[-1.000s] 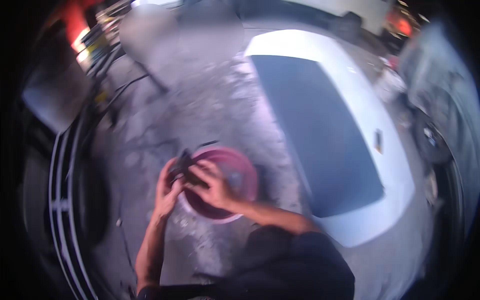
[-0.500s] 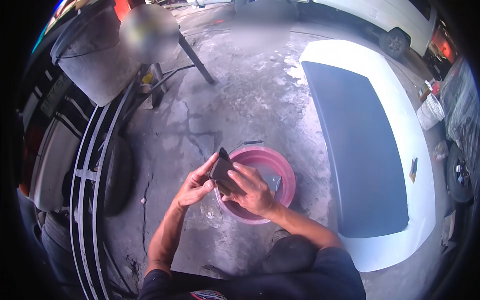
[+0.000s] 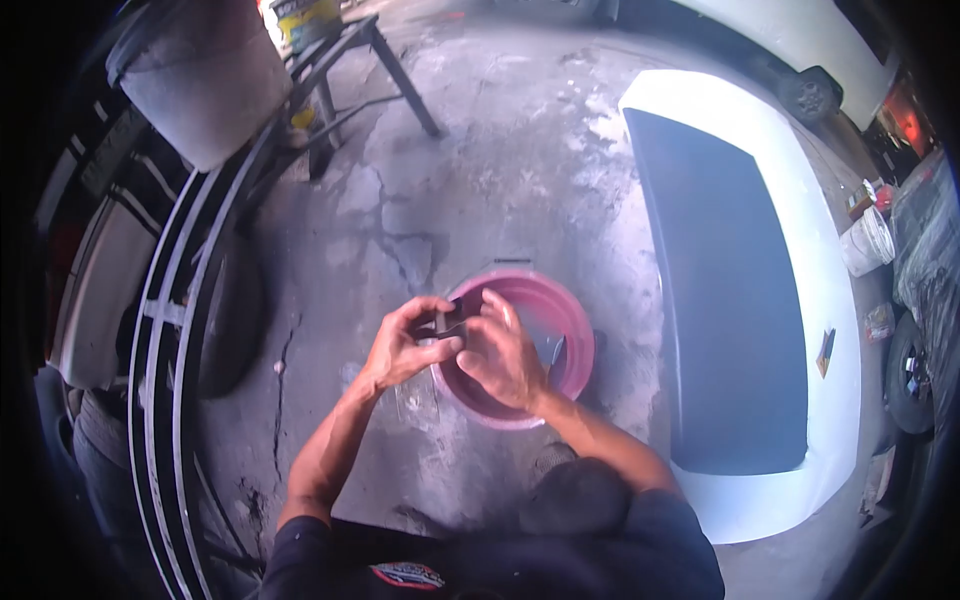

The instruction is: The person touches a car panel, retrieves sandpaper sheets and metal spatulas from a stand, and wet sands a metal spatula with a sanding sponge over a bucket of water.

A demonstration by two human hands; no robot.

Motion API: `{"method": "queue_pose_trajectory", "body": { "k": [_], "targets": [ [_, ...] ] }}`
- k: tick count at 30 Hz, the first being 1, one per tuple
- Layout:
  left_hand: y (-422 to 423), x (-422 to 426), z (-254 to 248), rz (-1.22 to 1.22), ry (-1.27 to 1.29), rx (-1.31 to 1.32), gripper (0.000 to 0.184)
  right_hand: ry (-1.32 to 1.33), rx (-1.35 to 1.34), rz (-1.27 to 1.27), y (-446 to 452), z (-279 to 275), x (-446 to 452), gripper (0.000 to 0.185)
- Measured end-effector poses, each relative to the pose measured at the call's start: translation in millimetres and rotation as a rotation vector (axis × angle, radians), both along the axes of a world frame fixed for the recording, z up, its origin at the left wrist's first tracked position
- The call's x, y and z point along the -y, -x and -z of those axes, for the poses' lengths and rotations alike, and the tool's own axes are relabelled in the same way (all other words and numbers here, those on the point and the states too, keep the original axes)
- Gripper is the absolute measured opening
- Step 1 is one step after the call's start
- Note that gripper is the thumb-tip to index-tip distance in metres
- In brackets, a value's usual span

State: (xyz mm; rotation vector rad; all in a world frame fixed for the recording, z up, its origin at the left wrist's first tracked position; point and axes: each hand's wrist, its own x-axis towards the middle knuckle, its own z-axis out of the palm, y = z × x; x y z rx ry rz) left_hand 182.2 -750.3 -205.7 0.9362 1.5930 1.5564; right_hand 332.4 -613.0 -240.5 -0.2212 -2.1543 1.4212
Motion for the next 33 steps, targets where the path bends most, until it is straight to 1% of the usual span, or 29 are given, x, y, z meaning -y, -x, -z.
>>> {"method": "queue_pose_trajectory", "body": {
  "k": [1,2,4,6,7,8,10,11,12,13,14,16,17,18,19,20,21,22,23,24,27,28,29,30,31,33],
  "targets": [
    [-1.2,-1.2,1.8,0.045,-0.008,-0.041,0.052,0.041,0.031,-0.047,1.2,-0.3,-1.4,0.068],
    [-2.9,-0.9,4.5,0.084,-0.008,-0.076,0.055,0.224,-0.008,-0.122,1.6,0.1,1.9,0.065],
    [-1.5,-1.6,5.7,0.09,0.041,0.073,0.063,0.265,0.204,-0.199,-2.7,-13.1,3.6,0.061],
    [6.2,1.6,4.0,0.101,0.025,0.171,0.072,0.369,0.093,-0.197,4.0,0.7,2.2,0.054],
    [16.4,7.7,9.4,0.121,0.04,0.243,0.079,0.247,0.152,-0.125,4.9,-1.0,-0.3,0.05],
    [26.5,15.1,24.8,0.048,0.028,0.143,0.077,0.178,0.232,-0.064,5.6,11.6,-5.3,0.049],
    [53.0,30.1,64.7,-0.271,0.272,-0.094,0.062,-0.027,0.41,0.013,4.3,28.8,-17.3,0.043],
    [62.4,44.5,93.9,-0.402,0.491,-0.207,0.06,-0.023,0.413,0.006,5.6,37.0,-23.6,0.043],
    [68.8,58.1,127.4,-0.535,0.713,-0.317,0.059,-0.166,0.435,-0.034,11.0,44.5,-31.6,0.04],
    [60.0,74.2,167.7,-0.495,0.865,-0.329,0.061,-0.31,0.451,-0.073,18.3,51.7,-38.2,0.038],
    [39.1,92.9,200.6,-0.449,1.016,-0.344,0.062,-0.309,0.449,-0.079,24.9,58.1,-43.1,0.038],
    [-19.9,107.2,230.4,-0.58,1.18,-0.411,0.067,-0.778,0.713,-0.161,37.7,72.8,-52.8,0.038],
    [-40.4,108.6,237.0,-0.629,1.235,-0.439,0.071,-0.828,0.793,-0.186,44.6,88.6,-55.0,0.041],
    [-56.0,109.9,242.8,-0.676,1.288,-0.465,0.075,-0.823,0.798,-0.18,44.9,100.5,-53.3,0.041],
    [-67.0,114.8,250.7,-0.669,1.289,-0.466,0.075,-0.778,0.828,-0.186,44.5,110.0,-48.7,0.042],
    [-69.0,115.4,258.7,-0.683,1.297,-0.45,0.079,-0.738,0.847,-0.185,48.6,117.5,-46.8,0.043],
    [-68.2,112.8,257.7,-0.698,1.31,-0.428,0.083,-0.71,0.852,-0.177,49.5,119.2,-41.6,0.047],
    [-65.9,111.4,257.3,-0.7,1.31,-0.427,0.083,-0.711,0.851,-0.178,49.1,120.7,-39.2,0.047],
    [-62.7,109.9,257.1,-0.707,1.323,-0.372,0.084,-0.696,0.864,-0.202,48.5,122.1,-38.3,0.048],
    [-62.1,109.2,255.8,-0.709,1.339,-0.314,0.084,-0.679,0.882,-0.229,46.6,118.8,-37.0,0.048],
    [-51.1,109.8,256.5,-0.682,1.385,-0.253,0.084,-0.637,0.913,-0.255,44.0,106.0,-37.3,0.049],
    [-44.4,117.3,263.9,-0.679,1.382,-0.264,0.084,-0.619,0.938,-0.257,44.3,103.5,-37.7,0.049],
    [-37.8,127.0,274.8,-0.665,1.331,-0.176,0.083,-0.614,0.936,-0.242,44.3,109.6,-38.5,0.049],
    [-35.2,126.2,271.9,-0.647,1.279,-0.086,0.082,-0.631,0.884,-0.191,44.3,114.9,-38.0,0.048],
    [-35.7,122.9,270.4,-0.637,1.273,-0.096,0.082,-0.649,0.832,-0.141,44.3,119.7,-40.0,0.048],
    [-37.6,122.0,263.9,-0.746,1.287,-0.152,0.078,-0.614,0.847,-0.109,45.2,119.5,-43.6,0.048]
  ]
}}
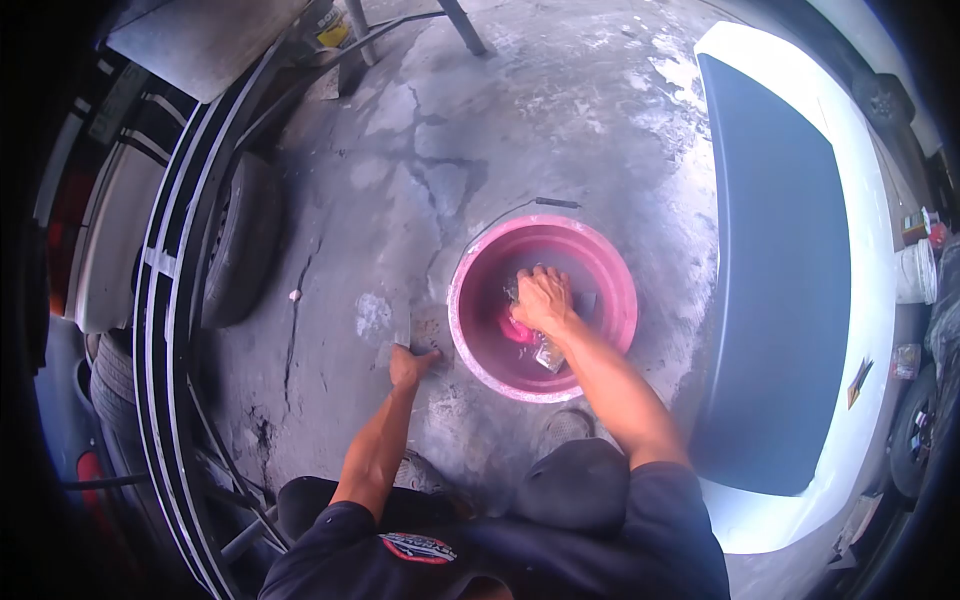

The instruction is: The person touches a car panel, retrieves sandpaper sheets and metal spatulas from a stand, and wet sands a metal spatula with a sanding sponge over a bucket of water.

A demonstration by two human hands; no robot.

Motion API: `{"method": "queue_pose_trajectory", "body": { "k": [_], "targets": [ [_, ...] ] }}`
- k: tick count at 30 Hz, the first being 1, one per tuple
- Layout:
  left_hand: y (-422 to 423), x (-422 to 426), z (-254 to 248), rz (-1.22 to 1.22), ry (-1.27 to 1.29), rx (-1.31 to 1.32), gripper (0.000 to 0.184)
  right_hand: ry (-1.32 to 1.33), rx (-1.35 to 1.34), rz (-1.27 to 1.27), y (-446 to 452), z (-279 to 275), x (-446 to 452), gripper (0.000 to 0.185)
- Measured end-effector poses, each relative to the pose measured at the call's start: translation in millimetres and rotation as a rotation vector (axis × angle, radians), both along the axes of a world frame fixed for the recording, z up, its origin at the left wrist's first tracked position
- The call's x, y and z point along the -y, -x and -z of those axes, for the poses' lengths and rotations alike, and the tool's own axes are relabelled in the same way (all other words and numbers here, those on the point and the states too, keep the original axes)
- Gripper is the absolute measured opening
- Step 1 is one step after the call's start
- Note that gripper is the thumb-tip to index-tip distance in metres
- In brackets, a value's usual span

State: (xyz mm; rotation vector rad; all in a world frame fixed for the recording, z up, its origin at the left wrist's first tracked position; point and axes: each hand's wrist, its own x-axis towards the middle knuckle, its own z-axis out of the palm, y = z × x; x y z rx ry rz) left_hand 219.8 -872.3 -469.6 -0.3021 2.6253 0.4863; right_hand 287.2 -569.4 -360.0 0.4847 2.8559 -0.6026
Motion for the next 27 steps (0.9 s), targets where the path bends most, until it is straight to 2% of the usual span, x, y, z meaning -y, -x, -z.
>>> {"method": "queue_pose_trajectory", "body": {
  "k": [4,6,7,9,10,12,13,15,17,19,22,23,25,26,27],
  "targets": [
    [-2.8,13.0,7.7,-0.093,0.002,-0.045,0.065,0.081,0.038,0.051,3.3,-11.6,-3.4,0.046],
    [0.3,32.7,24.2,-0.389,-0.803,0.113,0.046,0.109,0.069,0.054,3.5,-9.5,-8.1,0.045],
    [1.6,33.5,9.1,-0.391,-0.801,0.108,0.046,0.111,0.067,0.05,3.8,-7.6,-8.7,0.045],
    [0.2,34.1,-31.5,-0.633,-1.072,-0.094,0.028,0.177,0.124,0.083,3.5,-5.3,-10.7,0.045],
    [2.8,28.5,-57.8,-0.632,-1.075,-0.094,0.028,0.175,0.123,0.083,4.1,-2.2,-12.5,0.045],
    [13.6,12.5,-109.2,-0.639,-1.376,-0.09,0.022,0.217,0.031,0.02,3.2,3.9,-14.4,0.041],
    [16.9,6.0,-121.4,-0.639,-1.38,-0.084,0.022,0.212,0.033,0.023,3.4,0.6,-14.6,0.041],
    [27.4,-11.7,-140.7,-0.372,-1.392,0.035,0.021,0.441,-0.006,0.097,8.7,-14.7,-16.3,0.045],
    [28.4,-46.5,-157.4,-0.233,-1.32,0.058,0.025,0.402,-0.08,0.178,4.0,-36.6,-16.5,0.045],
    [28.7,-69.2,-148.2,-0.138,-1.265,0.042,0.026,0.362,-0.159,0.253,-5.7,-45.2,-20.1,0.044],
    [21.4,-83.8,-122.7,-0.159,-1.301,0.086,0.029,0.243,-0.49,0.402,-28.9,-54.6,-18.3,0.035],
    [19.8,-87.2,-119.6,-0.168,-1.314,0.08,0.029,0.233,-0.493,0.407,-30.8,-61.1,-13.8,0.035],
    [22.1,-90.3,-117.7,-0.193,-1.332,0.081,0.029,0.15,-0.75,0.245,-29.2,-74.8,-1.7,0.033],
    [22.2,-90.6,-116.5,-0.223,-1.341,0.076,0.029,0.162,-0.792,0.143,-24.7,-84.2,8.4,0.031],
    [24.5,-91.2,-115.7,-0.224,-1.349,0.08,0.029,0.023,-0.851,-0.007,-17.8,-90.4,18.6,0.032]
  ]
}}
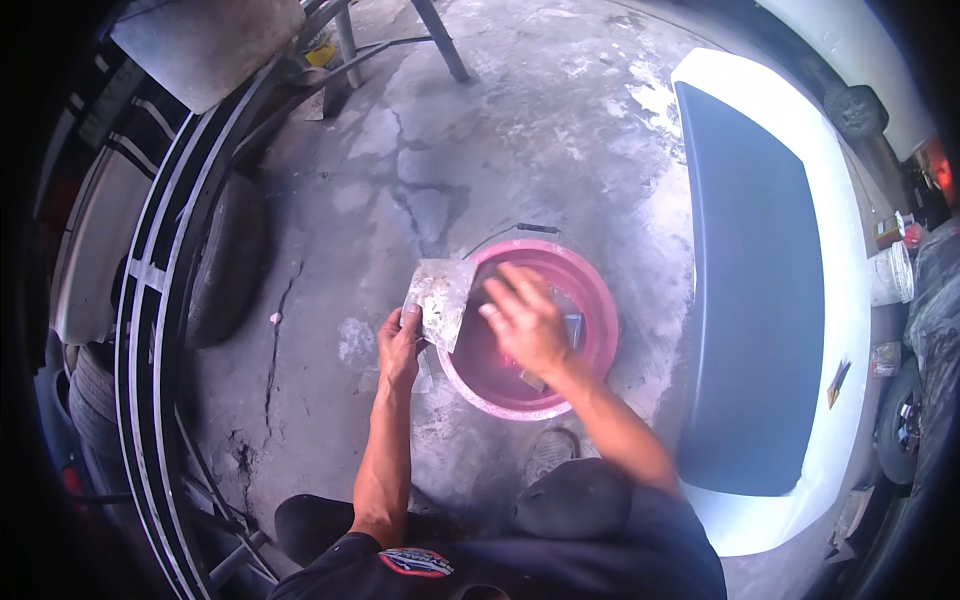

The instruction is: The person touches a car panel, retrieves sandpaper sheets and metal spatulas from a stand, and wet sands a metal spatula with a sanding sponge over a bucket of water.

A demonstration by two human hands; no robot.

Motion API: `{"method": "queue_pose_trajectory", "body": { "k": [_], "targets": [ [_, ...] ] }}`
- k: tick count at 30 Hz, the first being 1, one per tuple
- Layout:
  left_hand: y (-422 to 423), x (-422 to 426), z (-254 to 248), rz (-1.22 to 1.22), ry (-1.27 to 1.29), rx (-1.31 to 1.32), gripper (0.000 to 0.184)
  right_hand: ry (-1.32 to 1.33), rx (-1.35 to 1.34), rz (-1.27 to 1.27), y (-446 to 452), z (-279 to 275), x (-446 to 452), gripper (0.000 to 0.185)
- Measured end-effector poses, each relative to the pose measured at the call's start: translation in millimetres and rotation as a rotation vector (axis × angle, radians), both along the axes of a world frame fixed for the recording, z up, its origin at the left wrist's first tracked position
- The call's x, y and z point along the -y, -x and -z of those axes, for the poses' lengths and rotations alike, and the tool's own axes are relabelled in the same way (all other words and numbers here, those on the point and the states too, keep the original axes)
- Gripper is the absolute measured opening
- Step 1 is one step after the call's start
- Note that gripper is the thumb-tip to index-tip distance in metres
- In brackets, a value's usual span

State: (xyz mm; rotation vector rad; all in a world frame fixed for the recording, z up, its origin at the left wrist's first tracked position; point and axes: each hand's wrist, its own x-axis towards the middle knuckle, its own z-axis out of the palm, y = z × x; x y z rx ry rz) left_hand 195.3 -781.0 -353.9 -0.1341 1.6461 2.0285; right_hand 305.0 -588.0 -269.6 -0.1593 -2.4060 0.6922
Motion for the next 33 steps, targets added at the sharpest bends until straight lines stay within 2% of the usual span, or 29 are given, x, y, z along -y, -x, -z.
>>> {"method": "queue_pose_trajectory", "body": {
  "k": [3,5,8,10,11,14,16,18,20,22,23,24,28,30,32,33],
  "targets": [
    [14.3,-1.7,-0.6,-0.029,-0.079,-0.002,0.03,-0.121,0.029,-0.236,21.1,2.6,28.0,0.036],
    [22.5,-0.2,-0.7,0.055,-0.049,-0.025,0.028,-0.146,0.119,-0.318,33.3,22.2,34.2,0.035],
    [24.0,-1.5,1.8,0.068,-0.053,0.005,0.024,-0.154,0.159,-0.283,37.8,28.5,37.7,0.034],
    [10.1,-6.9,10.7,-0.049,-0.28,0.095,0.018,-0.145,0.153,-0.267,36.2,32.7,43.4,0.034],
    [2.6,-10.6,22.3,-0.035,-0.29,0.092,0.015,-0.141,0.139,-0.237,37.5,33.2,42.5,0.035],
    [-2.7,-15.9,38.7,-0.07,-0.305,0.062,0.026,-0.103,0.136,-0.233,37.1,34.5,43.7,0.034],
    [-10.0,-25.7,31.1,-0.105,-0.231,0.024,0.029,-0.113,0.152,-0.24,32.1,34.9,43.5,0.035],
    [-18.6,-36.0,17.5,-0.255,-0.062,-0.074,0.03,-0.134,0.152,-0.269,32.4,32.9,43.4,0.035],
    [-18.1,-41.8,11.3,-0.346,-0.053,-0.089,0.033,-0.116,0.147,-0.285,30.6,37.4,33.9,0.033],
    [-14.2,-33.2,24.1,-0.236,0.254,-0.2,0.046,-0.222,0.113,-0.288,43.2,52.6,2.9,0.03],
    [-13.0,-31.1,27.4,-0.237,0.41,-0.252,0.052,-0.182,0.148,-0.164,54.7,48.2,-11.6,0.03],
    [-12.6,-33.2,28.3,-0.241,0.412,-0.24,0.052,-0.155,0.172,-0.041,67.6,43.5,-23.5,0.03],
    [-11.2,-44.0,26.2,-0.325,0.194,-0.203,0.053,-0.143,0.092,-0.009,64.5,42.1,-17.3,0.03],
    [-12.8,-45.6,25.0,-0.376,0.107,-0.216,0.051,-0.123,0.168,-0.034,64.1,37.7,-17.0,0.031],
    [-13.6,-36.6,23.1,-0.309,0.156,-0.182,0.05,-0.117,0.184,-0.013,57.1,39.9,-4.4,0.032],
    [-13.5,-34.6,20.6,-0.241,0.199,-0.156,0.049,-0.129,0.154,-0.094,44.0,43.3,12.4,0.032]
  ]
}}
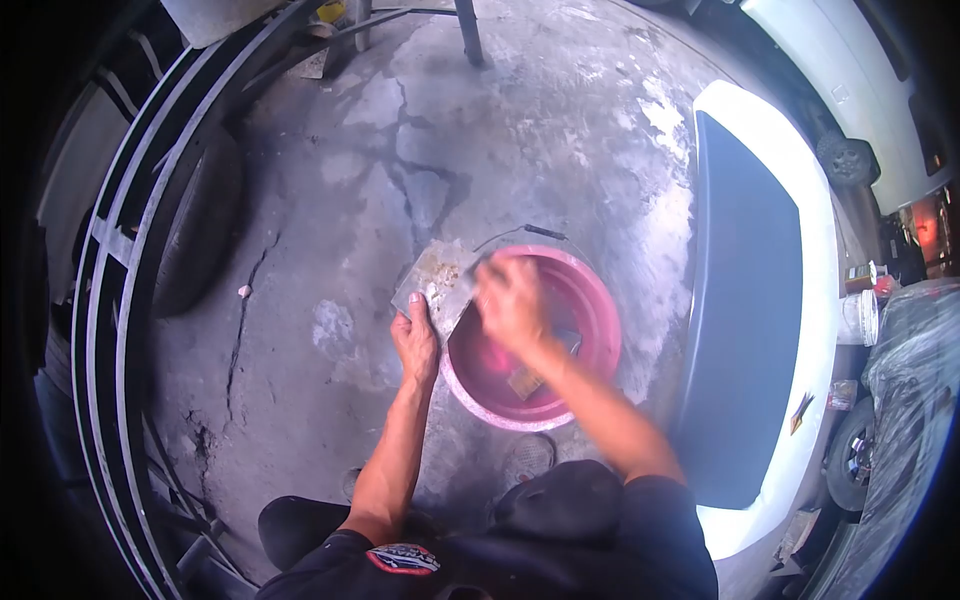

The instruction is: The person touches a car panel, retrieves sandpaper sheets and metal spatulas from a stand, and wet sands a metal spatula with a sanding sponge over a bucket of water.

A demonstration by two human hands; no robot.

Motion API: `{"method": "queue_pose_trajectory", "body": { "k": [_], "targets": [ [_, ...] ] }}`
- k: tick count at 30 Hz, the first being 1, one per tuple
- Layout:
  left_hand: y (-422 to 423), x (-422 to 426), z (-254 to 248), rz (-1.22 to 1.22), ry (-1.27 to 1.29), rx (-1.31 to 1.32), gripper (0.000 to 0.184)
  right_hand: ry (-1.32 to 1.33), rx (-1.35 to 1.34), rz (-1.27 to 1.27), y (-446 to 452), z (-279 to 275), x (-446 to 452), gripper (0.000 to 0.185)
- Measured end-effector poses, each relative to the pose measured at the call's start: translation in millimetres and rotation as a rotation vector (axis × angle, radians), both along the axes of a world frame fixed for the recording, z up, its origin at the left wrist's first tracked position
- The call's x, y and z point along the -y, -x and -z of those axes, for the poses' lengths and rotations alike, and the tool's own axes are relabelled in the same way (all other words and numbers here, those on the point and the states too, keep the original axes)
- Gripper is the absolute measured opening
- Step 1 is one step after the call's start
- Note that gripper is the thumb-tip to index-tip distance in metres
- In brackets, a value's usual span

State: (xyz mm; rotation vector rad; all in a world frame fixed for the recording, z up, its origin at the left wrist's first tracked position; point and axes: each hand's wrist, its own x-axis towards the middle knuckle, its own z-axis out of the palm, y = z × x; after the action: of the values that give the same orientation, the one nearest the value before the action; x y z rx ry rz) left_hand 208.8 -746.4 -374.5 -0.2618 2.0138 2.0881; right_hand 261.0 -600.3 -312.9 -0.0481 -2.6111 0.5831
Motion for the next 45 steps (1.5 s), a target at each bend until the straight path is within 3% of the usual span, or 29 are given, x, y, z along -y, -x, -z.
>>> {"method": "queue_pose_trajectory", "body": {
  "k": [3,4,7,9,11,13,15,17,19,22,23,25,26,29,31,33,34,37,38,41,43,45],
  "targets": [
    [1.0,-9.1,-1.1,-0.112,-0.158,-0.076,0.05,0.021,-0.026,-0.198,-27.2,-2.6,32.9,0.027],
    [1.4,0.2,6.4,0.014,-0.107,0.0,0.051,-0.024,-0.08,-0.169,-13.1,-1.2,18.0,0.026],
    [2.6,2.3,14.6,0.011,0.007,-0.031,0.052,-0.064,-0.041,0.151,15.9,-9.6,-20.8,0.022],
    [1.6,-4.3,1.4,-0.033,-0.064,-0.07,0.052,-0.086,-0.073,-0.12,-7.7,-3.7,8.0,0.023],
    [3.3,-5.8,-5.2,-0.079,-0.137,-0.093,0.053,0.017,-0.049,-0.185,-23.4,-8.3,27.8,0.024],
    [4.0,6.4,-1.2,0.092,0.088,0.017,0.053,-0.005,0.0,0.09,3.2,-0.3,-8.3,0.026],
    [2.9,7.7,8.5,0.072,0.071,0.008,0.054,-0.077,-0.004,0.171,12.3,-7.9,-12.6,0.026],
    [4.6,4.0,6.3,0.061,0.038,-0.004,0.054,-0.021,-0.041,-0.123,-9.7,-9.3,21.2,0.026],
    [5.0,0.1,-5.5,0.061,-0.069,-0.056,0.055,0.015,0.017,-0.173,-20.4,-11.4,25.5,0.028],
    [4.1,7.8,-8.9,0.17,0.129,-0.004,0.055,-0.005,0.062,0.264,22.4,-16.6,-15.1,0.029],
    [3.2,9.9,-12.8,0.168,0.129,-0.009,0.055,-0.005,0.057,0.263,12.8,-13.6,-2.4,0.029],
    [4.0,8.5,-23.1,0.154,0.027,0.014,0.055,-0.046,-0.018,-0.102,-10.5,-5.3,28.0,0.03],
    [7.3,6.4,-21.7,0.151,0.018,0.011,0.055,-0.055,-0.02,-0.105,-5.2,-4.7,19.8,0.03],
    [4.6,12.3,-0.3,0.2,0.129,0.015,0.052,-0.008,-0.001,0.219,17.1,-4.2,-8.3,0.032],
    [5.3,12.4,9.5,0.145,-0.006,0.06,0.048,-0.021,0.001,0.28,12.4,-10.9,1.5,0.028],
    [7.6,9.9,-0.1,0.156,-0.102,0.049,0.046,-0.056,-0.014,-0.114,-15.3,-10.8,29.7,0.03],
    [7.7,10.4,-6.7,0.16,-0.185,0.053,0.044,-0.063,-0.016,-0.117,-7.8,-12.3,19.5,0.03],
    [2.1,12.9,-26.9,0.172,-0.008,0.089,0.043,-0.059,0.034,0.293,16.0,-10.4,-15.1,0.027],
    [-6.3,15.3,-21.0,0.168,0.0,0.103,0.043,-0.051,0.048,0.289,3.2,-5.3,-2.2,0.027],
    [-4.5,-1.4,-10.3,0.065,-0.034,-0.02,0.043,-0.045,0.02,-0.112,-25.8,-12.6,39.7,0.033],
    [-14.1,-5.5,-8.4,-0.031,-0.005,-0.03,0.043,-0.061,-0.028,-0.066,-15.9,-5.5,22.0,0.035],
    [-15.8,-3.6,-5.7,-0.07,-0.052,-0.043,0.044,-0.039,0.037,0.232,15.8,-10.6,-14.8,0.035]
  ]
}}
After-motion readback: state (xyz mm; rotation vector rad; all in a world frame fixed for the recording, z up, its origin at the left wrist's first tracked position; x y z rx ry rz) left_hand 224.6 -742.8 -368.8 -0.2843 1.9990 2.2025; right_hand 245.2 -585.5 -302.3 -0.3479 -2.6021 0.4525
